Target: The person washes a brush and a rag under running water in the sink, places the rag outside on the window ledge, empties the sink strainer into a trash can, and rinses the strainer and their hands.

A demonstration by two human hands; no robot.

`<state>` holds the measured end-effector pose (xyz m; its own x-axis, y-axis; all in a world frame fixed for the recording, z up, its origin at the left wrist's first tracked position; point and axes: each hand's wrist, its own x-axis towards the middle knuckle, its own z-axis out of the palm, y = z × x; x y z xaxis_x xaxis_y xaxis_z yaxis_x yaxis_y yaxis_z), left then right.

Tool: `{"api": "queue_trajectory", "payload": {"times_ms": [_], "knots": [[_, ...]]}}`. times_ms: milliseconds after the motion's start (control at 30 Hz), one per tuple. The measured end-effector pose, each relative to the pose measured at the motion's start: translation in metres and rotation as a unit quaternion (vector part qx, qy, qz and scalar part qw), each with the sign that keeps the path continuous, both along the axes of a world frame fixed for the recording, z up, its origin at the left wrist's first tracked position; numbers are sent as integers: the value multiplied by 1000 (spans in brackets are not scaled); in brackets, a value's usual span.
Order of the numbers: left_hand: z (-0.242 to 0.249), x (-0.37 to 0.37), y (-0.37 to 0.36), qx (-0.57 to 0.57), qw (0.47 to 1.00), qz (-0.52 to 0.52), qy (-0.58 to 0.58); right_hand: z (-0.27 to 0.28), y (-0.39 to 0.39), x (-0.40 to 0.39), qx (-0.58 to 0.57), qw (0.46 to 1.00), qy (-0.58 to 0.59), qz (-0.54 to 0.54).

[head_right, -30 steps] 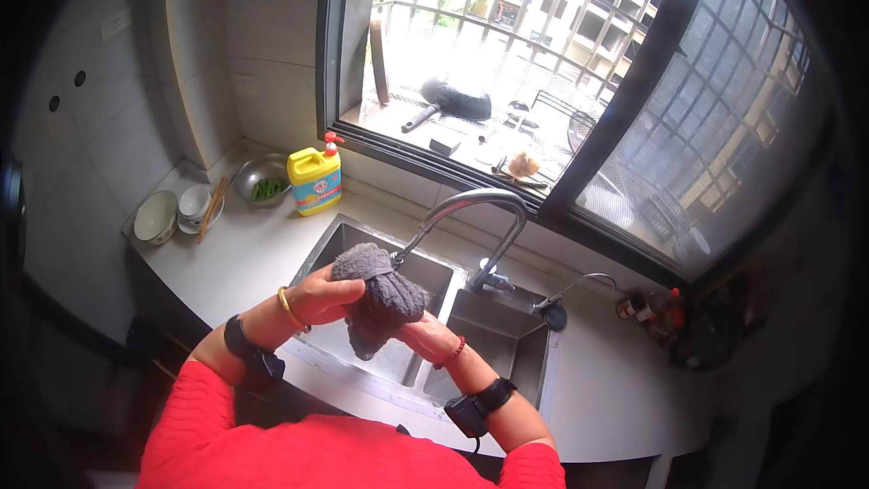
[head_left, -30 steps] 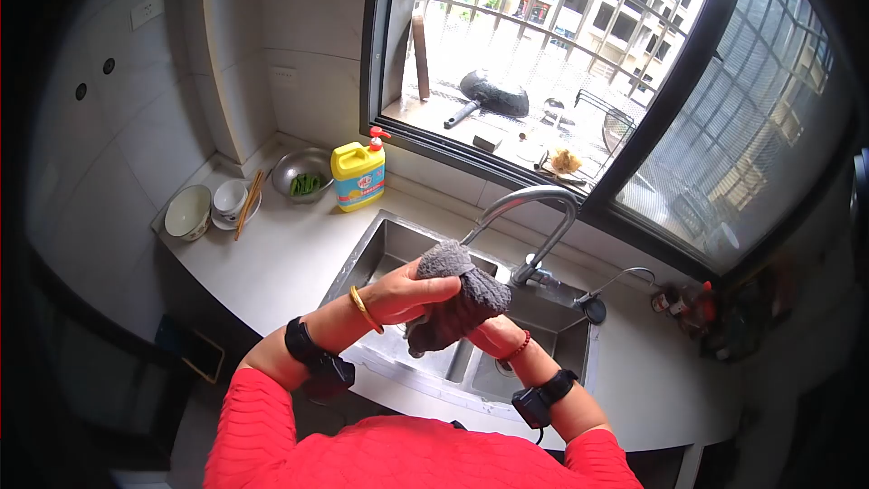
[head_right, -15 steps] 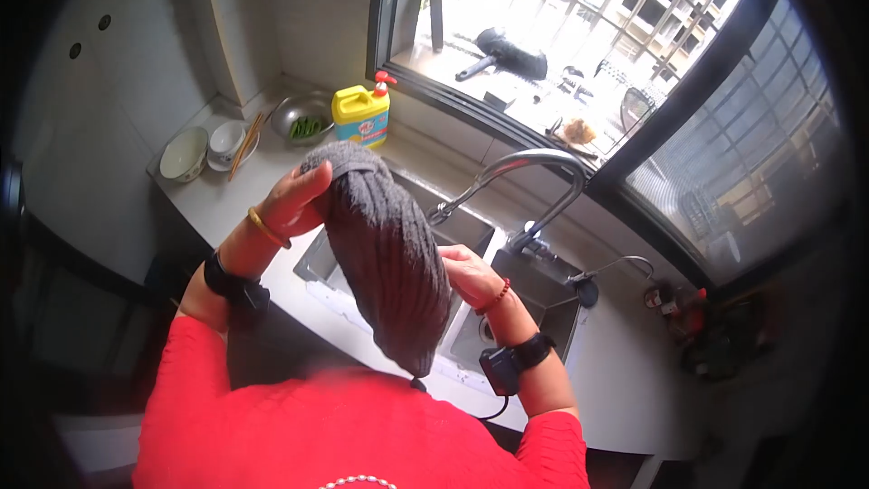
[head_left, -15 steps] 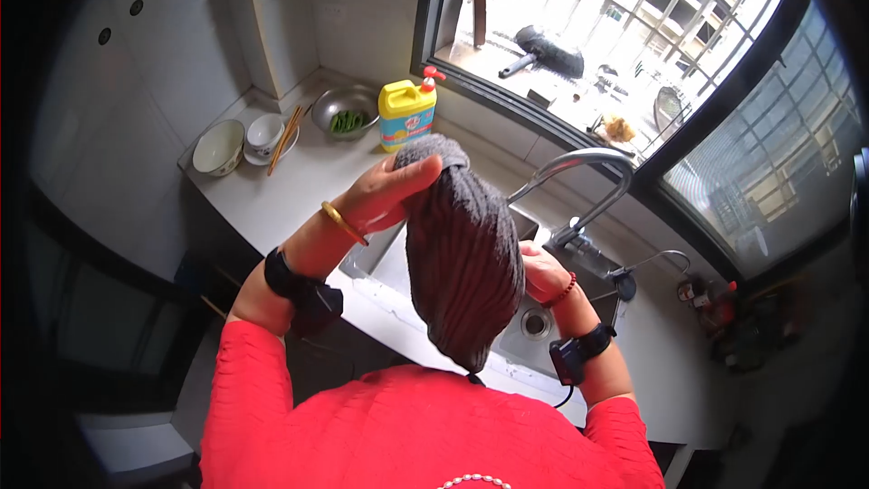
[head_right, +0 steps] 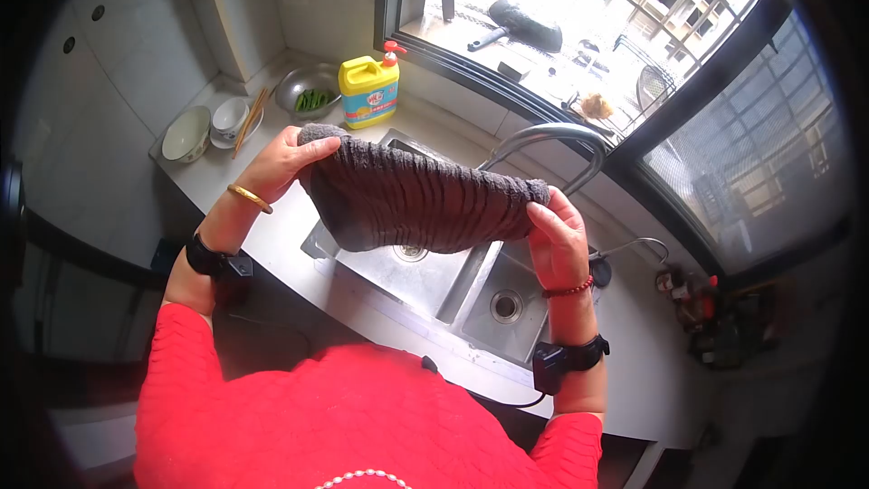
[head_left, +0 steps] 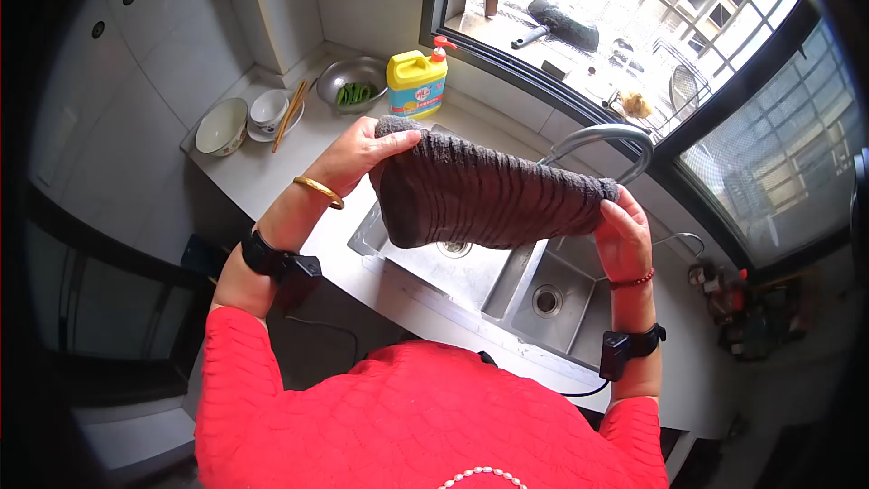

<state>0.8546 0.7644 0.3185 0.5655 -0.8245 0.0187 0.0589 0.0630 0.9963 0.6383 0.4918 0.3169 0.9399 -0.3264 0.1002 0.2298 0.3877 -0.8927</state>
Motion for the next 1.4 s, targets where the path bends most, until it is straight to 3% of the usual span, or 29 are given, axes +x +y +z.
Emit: {"api": "queue_trajectory", "payload": {"times_ms": [133,233,267,300,367,433,567,633,667,733,767,800,833,900,933,967,1033,1100,1133,1167,1233,1400], "knots": [[-8,16,6,122,973,70,-181,28,-4,-9,-110,990,-34,-83],[-10,19,3,31,977,109,-179,36,-10,-9,-191,968,-67,-150],[-22,29,0,71,937,150,-307,37,-8,-5,-209,961,-68,-166],[-14,20,-4,119,908,177,-360,37,-8,-3,-226,955,-67,-181],[-12,18,-7,161,823,207,-503,39,-13,-8,-203,971,-62,-114],[-3,20,-7,118,812,251,-513,48,-15,-19,-166,981,-77,-59],[-22,37,-17,-2,885,222,-410,38,-15,-4,-39,999,3,-38],[-7,28,-14,-85,935,192,-285,50,-9,-5,-68,996,2,-62],[7,20,-7,-114,979,110,-124,63,1,-8,-77,994,2,-74],[9,19,-5,-156,986,66,-5,69,8,-5,-154,987,0,-46],[12,16,-11,-165,984,55,26,73,8,0,-289,956,44,37],[11,18,-14,-151,986,64,-23,69,5,8,-527,838,124,77],[8,20,-15,-137,985,73,-73,53,10,14,-607,771,120,150],[16,13,-20,-97,988,75,-95,34,28,21,-616,715,210,256],[17,13,-21,-104,988,73,-83,32,33,29,-561,705,265,344],[18,17,-19,-111,989,72,-72,38,41,34,-509,731,252,379],[15,35,-15,-137,985,102,-19,53,54,45,-402,805,180,398],[-2,58,-9,-118,981,153,21,35,58,72,-327,878,-20,348],[-11,62,-10,-98,980,171,11,36,66,84,-234,907,-4,349],[-23,63,-9,-79,978,191,2,45,74,92,-81,911,114,388],[-70,82,-6,-57,984,169,-5,43,87,116,36,914,139,380],[-117,89,30,-31,966,216,138,56,87,183,101,941,79,313]]}}
